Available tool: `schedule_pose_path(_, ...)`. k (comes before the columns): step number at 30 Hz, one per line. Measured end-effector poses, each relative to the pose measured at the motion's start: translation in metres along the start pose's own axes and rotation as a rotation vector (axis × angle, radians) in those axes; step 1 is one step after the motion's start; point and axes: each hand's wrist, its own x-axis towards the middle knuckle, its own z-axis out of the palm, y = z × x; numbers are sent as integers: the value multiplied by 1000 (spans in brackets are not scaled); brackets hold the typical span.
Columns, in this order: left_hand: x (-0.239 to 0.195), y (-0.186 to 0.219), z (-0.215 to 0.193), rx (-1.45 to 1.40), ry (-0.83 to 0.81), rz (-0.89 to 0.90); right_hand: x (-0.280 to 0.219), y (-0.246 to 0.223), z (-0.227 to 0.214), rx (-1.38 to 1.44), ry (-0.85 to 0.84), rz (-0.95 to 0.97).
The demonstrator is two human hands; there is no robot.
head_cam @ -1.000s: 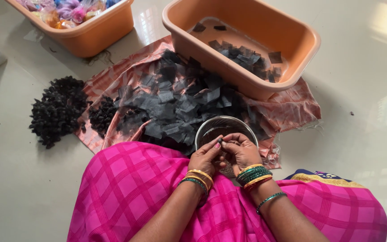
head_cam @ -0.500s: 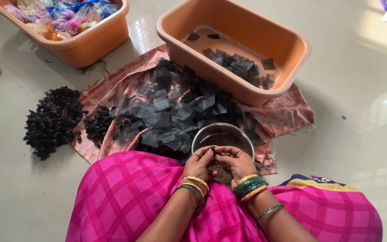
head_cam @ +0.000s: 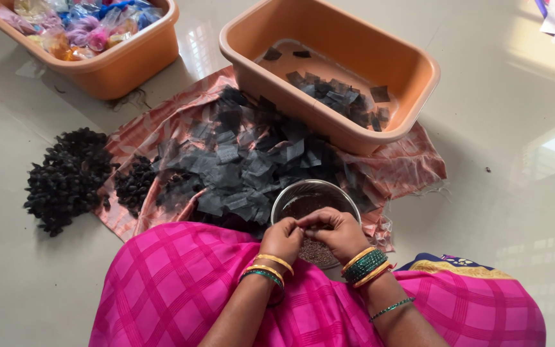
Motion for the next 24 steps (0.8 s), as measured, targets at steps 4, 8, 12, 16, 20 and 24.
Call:
schedule_pose_path(4,-8,20,-10,227,-19,70,3,-1,-4,138,-26,190)
schedule_pose_path(8,0,9,-9,9,-123,19,3,15,-5,521,26,342)
schedule_pose_path(12,23,-35,-15,-448,-99,-140,1,24,-15,633,213,386)
schedule_pose_path(16,-24,68,-30,-261,12,-115,0,15,-19,716,166,399)
schedule_pose_path(20,-38,63,-17,236,108,693,2,32,-3,687,177,395)
schedule_pose_path(24,-42,58,-9,516,165,603,1,25,7,607,241,411)
